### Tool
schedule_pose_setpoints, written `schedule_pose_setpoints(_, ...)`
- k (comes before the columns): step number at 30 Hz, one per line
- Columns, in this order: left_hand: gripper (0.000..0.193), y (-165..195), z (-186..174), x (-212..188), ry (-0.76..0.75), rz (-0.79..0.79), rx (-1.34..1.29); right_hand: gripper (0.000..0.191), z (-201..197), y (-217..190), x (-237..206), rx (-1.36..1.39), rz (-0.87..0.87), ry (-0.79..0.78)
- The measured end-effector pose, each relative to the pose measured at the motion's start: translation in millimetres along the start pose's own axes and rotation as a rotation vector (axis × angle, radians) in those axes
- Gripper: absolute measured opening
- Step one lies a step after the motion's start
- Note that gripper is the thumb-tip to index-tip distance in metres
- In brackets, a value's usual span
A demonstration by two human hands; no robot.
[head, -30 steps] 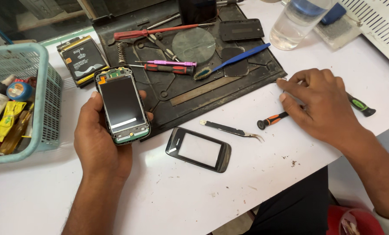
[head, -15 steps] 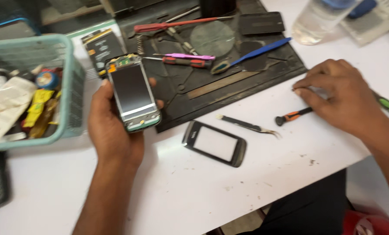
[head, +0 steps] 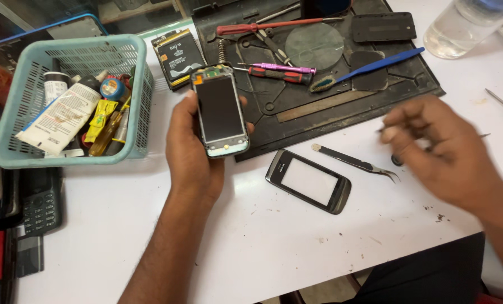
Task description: The person disassembles a mobile phone using tweezers and a plastic pry tool, removes the front bezel and screen assembly, cleans the edges with a brush, and reassembles the phone by aligning and snapping the bezel back into place.
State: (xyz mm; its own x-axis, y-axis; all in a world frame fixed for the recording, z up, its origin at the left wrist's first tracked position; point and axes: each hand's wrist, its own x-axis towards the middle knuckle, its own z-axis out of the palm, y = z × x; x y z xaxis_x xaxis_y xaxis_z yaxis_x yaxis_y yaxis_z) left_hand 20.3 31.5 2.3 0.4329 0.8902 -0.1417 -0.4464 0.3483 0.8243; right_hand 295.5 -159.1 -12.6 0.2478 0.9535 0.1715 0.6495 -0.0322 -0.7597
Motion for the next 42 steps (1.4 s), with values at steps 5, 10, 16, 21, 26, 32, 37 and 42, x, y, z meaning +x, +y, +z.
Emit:
schedule_pose_setpoints(5, 0.034, -7.7, 11.8, -10.2, -0.088, -0.16, -0.027, 0.024, 23.1, -36.5, 19.8, 0.426, 0.092, -0.072)
schedule_pose_setpoints(10, 0.037, -9.2, 17.5, -20.5, -0.256, -0.263, -0.024, 0.032, 23.5, -60.1, 53.4, 0.596, 0.103, -0.142)
schedule_pose_setpoints(16, 0.045, -5.9, 13.4, -19.5, -0.345, -0.294, -0.108, 0.035, 40.0, -60.3, 70.4, 0.734, 0.076, -0.094)
schedule_pose_setpoints(21, 0.05, -9.5, 9.4, -14.0, -0.36, -0.325, -0.141, 0.034, 49.3, -46.7, 67.2, 0.711, 0.082, -0.088)
schedule_pose_setpoints(26, 0.058, -14.5, 6.9, -7.8, -0.372, -0.374, -0.187, 0.033, 54.7, -37.2, 66.1, 0.9, 0.075, -0.184)
schedule_pose_setpoints(32, 0.063, -17.8, 6.4, -4.2, -0.372, -0.384, -0.202, 0.031, 54.3, -31.6, 66.1, 0.984, 0.057, -0.238)
schedule_pose_setpoints(37, 0.063, -18.3, 7.9, -5.0, -0.358, -0.376, -0.132, 0.031, 56.3, -30.4, 67.5, 1.06, 0.144, -0.247)
schedule_pose_setpoints(42, 0.062, -18.6, 10.6, -5.7, -0.358, -0.352, -0.098, 0.03, 58.9, -31.9, 70.2, 1.122, 0.165, -0.266)
